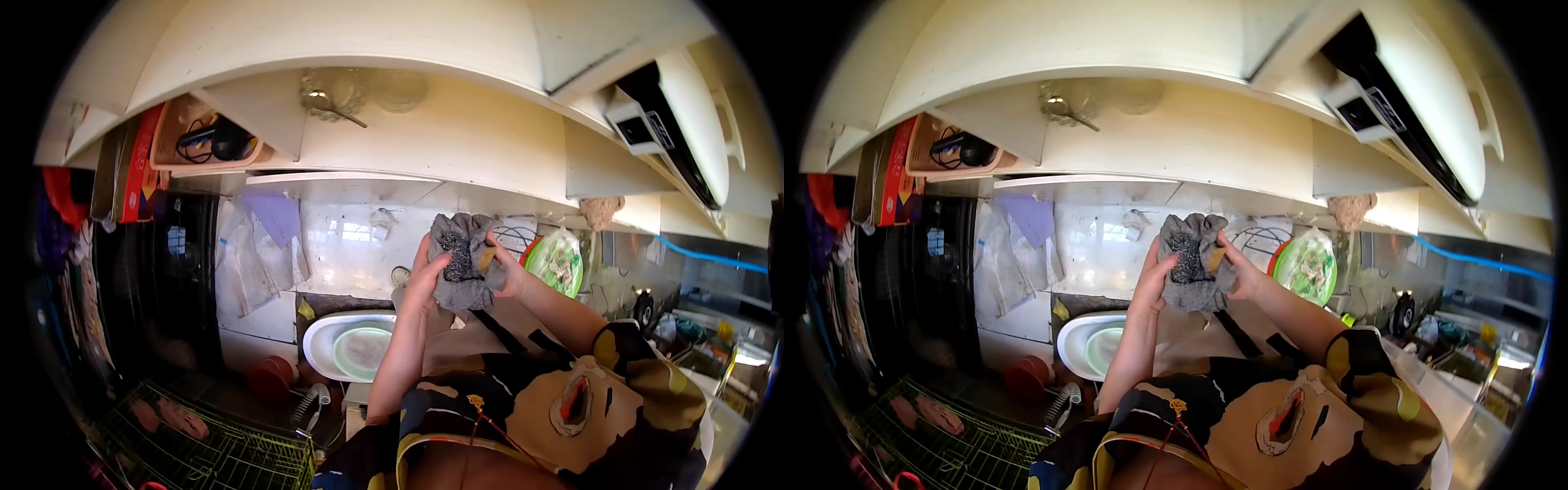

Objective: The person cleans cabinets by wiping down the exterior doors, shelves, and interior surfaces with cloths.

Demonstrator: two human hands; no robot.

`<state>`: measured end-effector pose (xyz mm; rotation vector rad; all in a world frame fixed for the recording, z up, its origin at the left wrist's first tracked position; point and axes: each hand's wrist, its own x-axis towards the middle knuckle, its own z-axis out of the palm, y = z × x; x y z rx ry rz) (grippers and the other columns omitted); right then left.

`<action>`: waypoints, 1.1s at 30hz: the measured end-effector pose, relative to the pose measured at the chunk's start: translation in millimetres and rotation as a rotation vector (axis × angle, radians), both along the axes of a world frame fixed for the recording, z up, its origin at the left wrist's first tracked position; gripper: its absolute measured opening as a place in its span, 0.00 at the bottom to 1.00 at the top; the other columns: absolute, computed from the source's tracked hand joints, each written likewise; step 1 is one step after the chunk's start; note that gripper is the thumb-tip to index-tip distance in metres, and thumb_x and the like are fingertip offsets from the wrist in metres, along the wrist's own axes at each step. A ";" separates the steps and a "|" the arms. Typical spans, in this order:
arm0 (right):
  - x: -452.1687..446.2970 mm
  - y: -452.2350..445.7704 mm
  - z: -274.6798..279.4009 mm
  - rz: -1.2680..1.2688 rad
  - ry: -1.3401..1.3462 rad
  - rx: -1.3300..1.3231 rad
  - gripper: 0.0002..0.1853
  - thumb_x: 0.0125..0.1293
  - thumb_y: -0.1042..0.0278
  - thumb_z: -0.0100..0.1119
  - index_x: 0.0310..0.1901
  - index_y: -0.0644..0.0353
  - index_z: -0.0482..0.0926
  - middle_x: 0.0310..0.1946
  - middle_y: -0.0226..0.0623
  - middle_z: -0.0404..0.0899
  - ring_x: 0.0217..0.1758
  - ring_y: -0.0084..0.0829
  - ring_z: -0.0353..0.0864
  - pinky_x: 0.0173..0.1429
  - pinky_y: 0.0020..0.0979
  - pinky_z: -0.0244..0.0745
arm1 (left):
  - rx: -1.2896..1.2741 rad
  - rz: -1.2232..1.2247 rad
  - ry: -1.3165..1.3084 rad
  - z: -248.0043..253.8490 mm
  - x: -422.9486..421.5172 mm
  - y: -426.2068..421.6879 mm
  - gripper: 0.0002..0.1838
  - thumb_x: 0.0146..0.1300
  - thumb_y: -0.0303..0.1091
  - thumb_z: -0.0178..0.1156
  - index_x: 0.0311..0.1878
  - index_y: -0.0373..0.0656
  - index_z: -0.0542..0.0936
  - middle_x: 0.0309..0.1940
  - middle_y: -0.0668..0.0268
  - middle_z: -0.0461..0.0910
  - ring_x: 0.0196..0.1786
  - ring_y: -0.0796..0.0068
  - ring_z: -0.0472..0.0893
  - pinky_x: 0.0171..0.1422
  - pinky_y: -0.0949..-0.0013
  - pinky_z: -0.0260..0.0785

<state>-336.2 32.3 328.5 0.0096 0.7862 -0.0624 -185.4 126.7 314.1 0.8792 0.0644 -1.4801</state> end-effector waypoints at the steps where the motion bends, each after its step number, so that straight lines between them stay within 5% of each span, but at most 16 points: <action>1: -5.2 0.8 -1.9 -0.021 -0.054 -0.033 0.36 0.66 0.33 0.42 0.65 0.53 0.66 0.62 0.36 0.70 0.63 0.37 0.70 0.69 0.44 0.61 | -0.012 -0.053 -0.008 1.3 1.0 -0.8 0.33 0.59 0.26 0.54 0.69 0.39 0.57 0.60 0.56 0.70 0.60 0.65 0.72 0.63 0.64 0.66; 6: -28.9 -13.5 -14.1 -0.108 -0.160 0.019 0.33 0.69 0.37 0.40 0.65 0.53 0.65 0.62 0.39 0.70 0.64 0.37 0.70 0.70 0.44 0.60 | -0.057 -0.049 0.058 29.5 -13.2 -16.8 0.36 0.62 0.27 0.54 0.72 0.44 0.52 0.64 0.55 0.64 0.65 0.65 0.67 0.65 0.65 0.64; 8: -39.0 -22.8 4.9 -0.150 -0.164 -0.001 0.31 0.70 0.40 0.40 0.66 0.54 0.64 0.62 0.39 0.69 0.65 0.38 0.69 0.70 0.44 0.60 | -0.136 -0.015 -0.100 53.5 -23.6 -25.0 0.36 0.63 0.36 0.59 0.71 0.42 0.54 0.63 0.56 0.66 0.65 0.65 0.67 0.65 0.63 0.65; 10: -43.7 -31.9 56.2 -0.108 0.118 -0.163 0.30 0.71 0.42 0.41 0.66 0.53 0.63 0.63 0.38 0.68 0.65 0.38 0.68 0.70 0.43 0.60 | -0.149 -0.039 -0.227 44.9 -33.7 -32.7 0.37 0.60 0.31 0.61 0.70 0.44 0.56 0.60 0.58 0.68 0.62 0.67 0.70 0.64 0.64 0.65; 12: -79.1 -39.3 25.4 -0.156 0.021 -0.212 0.31 0.70 0.42 0.41 0.67 0.53 0.61 0.64 0.38 0.67 0.65 0.38 0.68 0.70 0.43 0.60 | -0.170 -0.241 -0.474 31.8 -39.2 -38.7 0.38 0.55 0.23 0.64 0.69 0.46 0.59 0.59 0.60 0.69 0.59 0.70 0.71 0.62 0.67 0.66; 14: -95.6 -43.0 47.6 -0.082 -0.181 -0.259 0.32 0.70 0.41 0.42 0.67 0.55 0.60 0.63 0.40 0.67 0.65 0.38 0.68 0.70 0.43 0.61 | -0.104 -0.212 -0.406 44.5 -45.4 -45.6 0.33 0.52 0.20 0.64 0.62 0.44 0.66 0.53 0.63 0.73 0.53 0.74 0.74 0.58 0.69 0.68; 15: -93.0 -42.4 71.8 -0.076 0.024 -0.283 0.33 0.69 0.41 0.43 0.67 0.57 0.60 0.62 0.42 0.68 0.65 0.38 0.68 0.69 0.43 0.63 | -0.138 -0.224 -0.392 46.4 -46.0 -45.9 0.31 0.51 0.19 0.63 0.60 0.43 0.68 0.51 0.64 0.73 0.51 0.75 0.74 0.56 0.71 0.69; 17: -112.9 -45.3 64.8 -0.133 0.021 -0.286 0.33 0.69 0.41 0.44 0.66 0.58 0.61 0.62 0.42 0.69 0.65 0.38 0.69 0.68 0.43 0.64 | -0.199 -0.212 -0.358 52.6 -49.1 -47.3 0.27 0.49 0.16 0.59 0.55 0.41 0.70 0.46 0.66 0.73 0.48 0.75 0.76 0.53 0.72 0.70; 25: -140.4 -45.3 80.0 -0.460 0.192 -0.580 0.32 0.69 0.45 0.48 0.64 0.63 0.63 0.60 0.44 0.70 0.61 0.38 0.72 0.65 0.41 0.69 | -0.199 -0.312 0.070 59.0 -38.7 -61.0 0.23 0.51 0.21 0.48 0.54 0.40 0.69 0.46 0.63 0.75 0.49 0.69 0.77 0.55 0.66 0.72; 33: -72.0 -6.9 106.9 -0.683 0.037 -0.490 0.36 0.68 0.38 0.44 0.63 0.64 0.65 0.58 0.43 0.72 0.58 0.37 0.75 0.63 0.40 0.70 | -0.354 -0.537 -0.274 60.3 -19.4 -85.0 0.18 0.58 0.22 0.50 0.53 0.43 0.67 0.57 0.63 0.69 0.54 0.66 0.74 0.60 0.59 0.68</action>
